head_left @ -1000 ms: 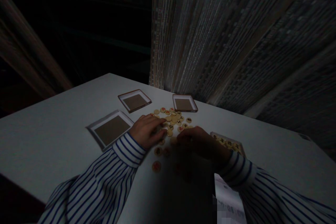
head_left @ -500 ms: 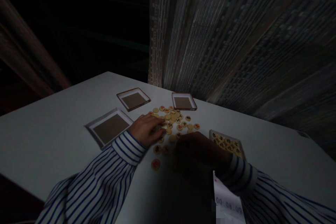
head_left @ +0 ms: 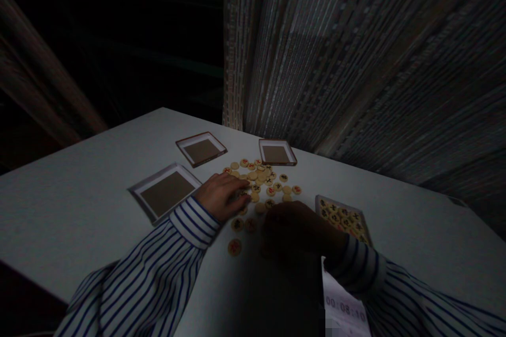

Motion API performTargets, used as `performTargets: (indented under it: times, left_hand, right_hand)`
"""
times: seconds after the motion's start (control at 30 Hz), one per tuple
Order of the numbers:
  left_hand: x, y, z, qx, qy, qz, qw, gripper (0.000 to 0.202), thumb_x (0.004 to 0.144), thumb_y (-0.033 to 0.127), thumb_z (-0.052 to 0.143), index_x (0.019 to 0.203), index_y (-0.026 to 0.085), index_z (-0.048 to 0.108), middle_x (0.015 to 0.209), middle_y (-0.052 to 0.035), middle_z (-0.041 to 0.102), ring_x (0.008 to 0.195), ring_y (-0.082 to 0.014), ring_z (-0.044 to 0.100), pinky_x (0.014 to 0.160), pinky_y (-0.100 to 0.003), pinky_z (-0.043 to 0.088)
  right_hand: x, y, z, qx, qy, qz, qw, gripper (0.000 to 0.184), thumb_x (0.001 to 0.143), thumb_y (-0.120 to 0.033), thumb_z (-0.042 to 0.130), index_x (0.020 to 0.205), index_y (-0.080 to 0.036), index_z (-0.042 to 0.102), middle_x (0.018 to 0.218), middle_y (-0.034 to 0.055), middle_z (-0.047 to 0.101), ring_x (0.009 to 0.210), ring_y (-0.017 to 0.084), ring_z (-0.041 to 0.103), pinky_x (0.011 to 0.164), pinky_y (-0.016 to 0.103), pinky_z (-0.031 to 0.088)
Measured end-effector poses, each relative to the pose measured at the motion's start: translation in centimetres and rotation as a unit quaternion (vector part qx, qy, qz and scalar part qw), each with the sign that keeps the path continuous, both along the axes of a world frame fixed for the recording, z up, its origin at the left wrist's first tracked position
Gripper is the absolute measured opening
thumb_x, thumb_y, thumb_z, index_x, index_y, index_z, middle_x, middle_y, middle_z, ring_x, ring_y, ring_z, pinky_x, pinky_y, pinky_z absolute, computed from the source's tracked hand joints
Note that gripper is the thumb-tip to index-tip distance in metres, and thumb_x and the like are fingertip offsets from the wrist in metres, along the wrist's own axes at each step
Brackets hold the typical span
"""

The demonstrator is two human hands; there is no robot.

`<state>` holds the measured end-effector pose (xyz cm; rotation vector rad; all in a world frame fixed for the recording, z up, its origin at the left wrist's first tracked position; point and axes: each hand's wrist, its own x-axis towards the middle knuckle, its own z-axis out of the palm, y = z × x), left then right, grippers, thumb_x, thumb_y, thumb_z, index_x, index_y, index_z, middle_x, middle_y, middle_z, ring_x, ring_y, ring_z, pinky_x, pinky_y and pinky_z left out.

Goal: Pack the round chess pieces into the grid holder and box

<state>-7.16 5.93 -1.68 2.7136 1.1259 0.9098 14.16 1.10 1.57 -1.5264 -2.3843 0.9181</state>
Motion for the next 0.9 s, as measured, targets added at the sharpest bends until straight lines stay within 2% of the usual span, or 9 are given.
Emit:
performTargets:
  times: [0.13, 0.23, 0.4, 0.63, 0.9]
  left_hand:
    - [0.0, 0.0, -0.2, 0.006, -0.004, 0.0, 1.0, 0.028, 0.08, 0.033, 0.052, 0.099, 0.014, 0.062, 0.086, -0.0089, 0.068, 0.081, -0.0215, 0.06, 0.071, -0.038, 0.046]
    - [0.0, 0.1, -0.4, 0.0, -0.006, -0.004, 1.0, 0.027, 0.08, 0.032, 0.052, 0.1, 0.016, 0.061, 0.088, -0.0084, 0.068, 0.083, -0.0211, 0.06, 0.072, -0.037, 0.046]
    - [0.1, 0.2, -0.6, -0.007, -0.009, -0.007, 1.0, 0.027, 0.081, 0.033, 0.05, 0.1, 0.016, 0.061, 0.09, -0.0082, 0.067, 0.085, -0.0216, 0.059, 0.074, -0.039, 0.045]
    - [0.6, 0.1, -0.8, -0.016, 0.001, -0.02, 1.0, 0.027, 0.081, 0.033, 0.049, 0.099, 0.017, 0.061, 0.091, -0.0082, 0.067, 0.085, -0.0219, 0.058, 0.075, -0.039, 0.045]
    - [0.7, 0.0, -0.8, -0.008, 0.001, -0.027, 1.0, 0.027, 0.081, 0.033, 0.049, 0.1, 0.017, 0.06, 0.092, -0.0081, 0.066, 0.086, -0.0222, 0.057, 0.074, -0.039, 0.044]
  right_hand:
    - [-0.1, 0.0, -0.3, 0.028, -0.022, 0.022, 0.999, 0.014, 0.074, -0.014, 0.053, 0.078, -0.017, 0.066, 0.074, 0.0031, 0.067, 0.064, 0.012, 0.058, 0.058, 0.022, 0.04]
    - [0.2, 0.1, -0.5, 0.046, -0.021, 0.017, 0.999, 0.012, 0.073, -0.016, 0.056, 0.079, -0.017, 0.066, 0.076, 0.0037, 0.067, 0.066, 0.013, 0.058, 0.06, 0.024, 0.041]
    - [1.9, 0.8, 0.1, 0.126, -0.003, 0.006, 0.992, 0.018, 0.074, -0.012, 0.053, 0.086, -0.017, 0.064, 0.081, 0.0047, 0.066, 0.07, 0.013, 0.058, 0.066, 0.025, 0.043]
    - [4.1, 2.6, 0.6, 0.152, -0.136, -0.025, 0.979, 0.019, 0.079, -0.023, 0.051, 0.091, -0.018, 0.064, 0.087, 0.0069, 0.066, 0.074, 0.016, 0.059, 0.067, 0.027, 0.043]
    - [3.6, 2.5, 0.7, 0.161, -0.265, -0.045, 0.95, 0.026, 0.082, -0.034, 0.049, 0.099, -0.019, 0.062, 0.093, 0.0092, 0.066, 0.084, 0.021, 0.059, 0.07, 0.03, 0.042]
